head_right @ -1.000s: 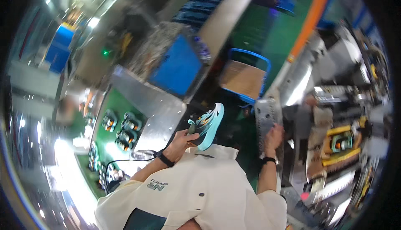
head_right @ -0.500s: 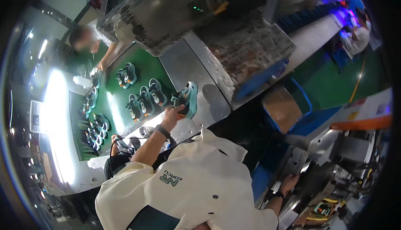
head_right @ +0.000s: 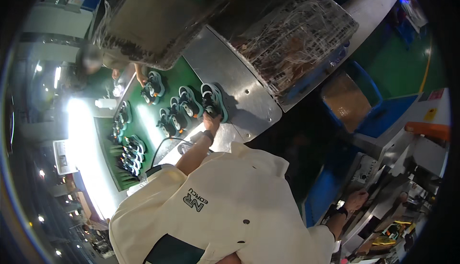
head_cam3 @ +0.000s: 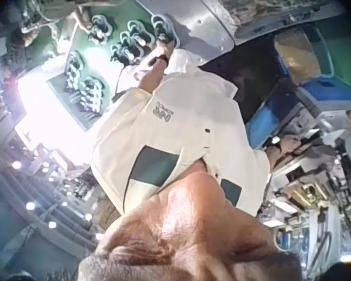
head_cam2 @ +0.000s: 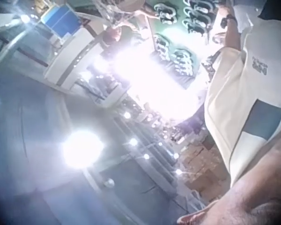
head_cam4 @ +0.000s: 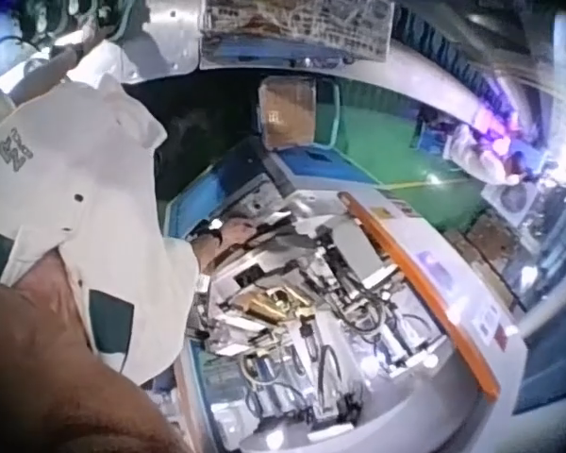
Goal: Operating a lasting machine and organizing shoes on a conveyor belt in a footwear factory.
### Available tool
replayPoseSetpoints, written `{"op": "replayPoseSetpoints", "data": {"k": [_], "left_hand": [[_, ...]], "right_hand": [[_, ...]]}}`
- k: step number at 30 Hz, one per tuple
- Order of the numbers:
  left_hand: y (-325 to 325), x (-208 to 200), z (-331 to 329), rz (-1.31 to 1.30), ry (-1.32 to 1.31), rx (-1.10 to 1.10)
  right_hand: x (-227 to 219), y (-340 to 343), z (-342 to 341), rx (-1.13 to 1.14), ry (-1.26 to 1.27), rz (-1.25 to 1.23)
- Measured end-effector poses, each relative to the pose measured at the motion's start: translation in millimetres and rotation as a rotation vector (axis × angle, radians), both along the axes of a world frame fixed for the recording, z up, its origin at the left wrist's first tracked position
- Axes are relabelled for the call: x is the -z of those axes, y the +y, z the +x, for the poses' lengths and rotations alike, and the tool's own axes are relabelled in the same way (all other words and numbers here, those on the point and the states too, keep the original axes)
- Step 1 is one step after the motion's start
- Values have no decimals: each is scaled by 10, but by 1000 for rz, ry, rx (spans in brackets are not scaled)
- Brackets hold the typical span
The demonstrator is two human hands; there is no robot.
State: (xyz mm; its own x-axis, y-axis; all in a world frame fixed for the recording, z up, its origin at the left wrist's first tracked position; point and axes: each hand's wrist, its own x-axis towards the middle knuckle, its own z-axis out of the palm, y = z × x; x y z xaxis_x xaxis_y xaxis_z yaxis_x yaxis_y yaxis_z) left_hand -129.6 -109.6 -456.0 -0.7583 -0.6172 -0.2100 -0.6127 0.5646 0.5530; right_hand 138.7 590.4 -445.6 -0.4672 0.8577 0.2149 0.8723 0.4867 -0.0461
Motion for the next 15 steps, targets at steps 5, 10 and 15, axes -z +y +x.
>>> {"op": "replayPoseSetpoints", "data": {"k": [5, 10, 15], "left_hand": [[202, 25, 7, 2, -102, 7], [247, 33, -160, 20, -183, -103], [26, 97, -253, 308, 12, -185]], "right_hand": [[-240, -168, -208, 102, 12, -121], [-181, 60, -165, 47, 39, -92], [-62, 297, -23, -69, -82, -229]]}}
